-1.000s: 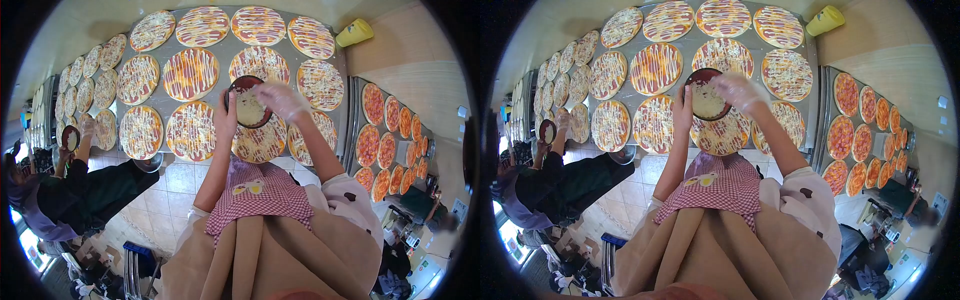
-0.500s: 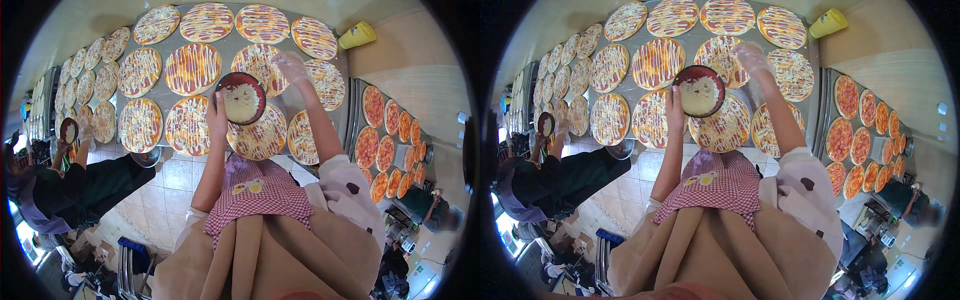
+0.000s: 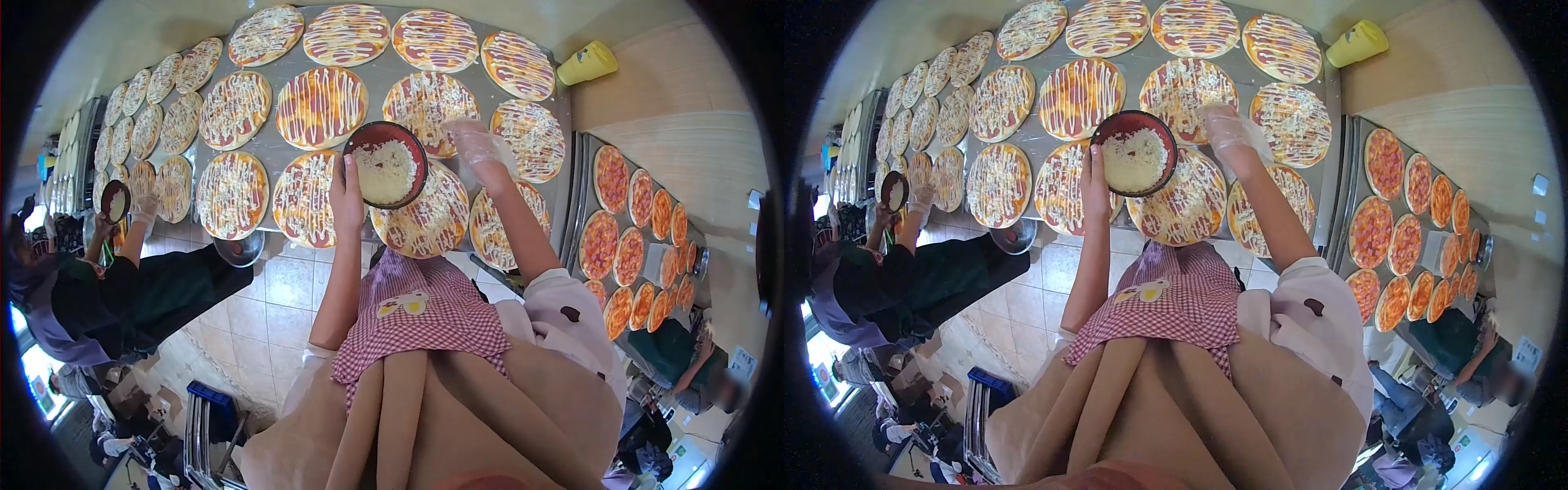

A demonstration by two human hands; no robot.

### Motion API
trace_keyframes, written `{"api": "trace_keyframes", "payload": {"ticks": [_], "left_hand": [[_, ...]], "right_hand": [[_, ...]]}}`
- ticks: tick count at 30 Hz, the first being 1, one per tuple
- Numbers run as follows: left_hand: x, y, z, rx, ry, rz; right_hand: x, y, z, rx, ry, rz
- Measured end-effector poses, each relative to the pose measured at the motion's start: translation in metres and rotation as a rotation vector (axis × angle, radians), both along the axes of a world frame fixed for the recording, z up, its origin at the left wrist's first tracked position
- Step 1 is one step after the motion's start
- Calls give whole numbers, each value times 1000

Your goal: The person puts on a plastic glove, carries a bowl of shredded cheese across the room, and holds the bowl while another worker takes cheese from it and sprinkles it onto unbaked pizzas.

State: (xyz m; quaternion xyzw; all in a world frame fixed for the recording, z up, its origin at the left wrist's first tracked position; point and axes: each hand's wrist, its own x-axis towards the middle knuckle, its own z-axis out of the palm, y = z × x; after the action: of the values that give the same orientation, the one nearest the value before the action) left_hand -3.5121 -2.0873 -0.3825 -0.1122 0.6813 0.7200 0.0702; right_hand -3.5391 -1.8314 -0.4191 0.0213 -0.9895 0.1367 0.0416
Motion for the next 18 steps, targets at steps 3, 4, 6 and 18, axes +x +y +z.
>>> {"api": "trace_keyframes", "payload": {"ticks": [3, 4, 6, 18], "left_hand": [[3, 2, 2, 50, -2, 12], [4, 2, 1, 66, 2, 16], [7, 1, 1, 107, 2, 3], [-10, -38, 1, -140, 42, -71]], "right_hand": [[-7, -3, 16, -151, -96, -71], [-8, -4, 20, -240, -45, -66], [-13, -4, 10, -251, 83, -59], [10, -123, 65, -536, -231, 172]]}}
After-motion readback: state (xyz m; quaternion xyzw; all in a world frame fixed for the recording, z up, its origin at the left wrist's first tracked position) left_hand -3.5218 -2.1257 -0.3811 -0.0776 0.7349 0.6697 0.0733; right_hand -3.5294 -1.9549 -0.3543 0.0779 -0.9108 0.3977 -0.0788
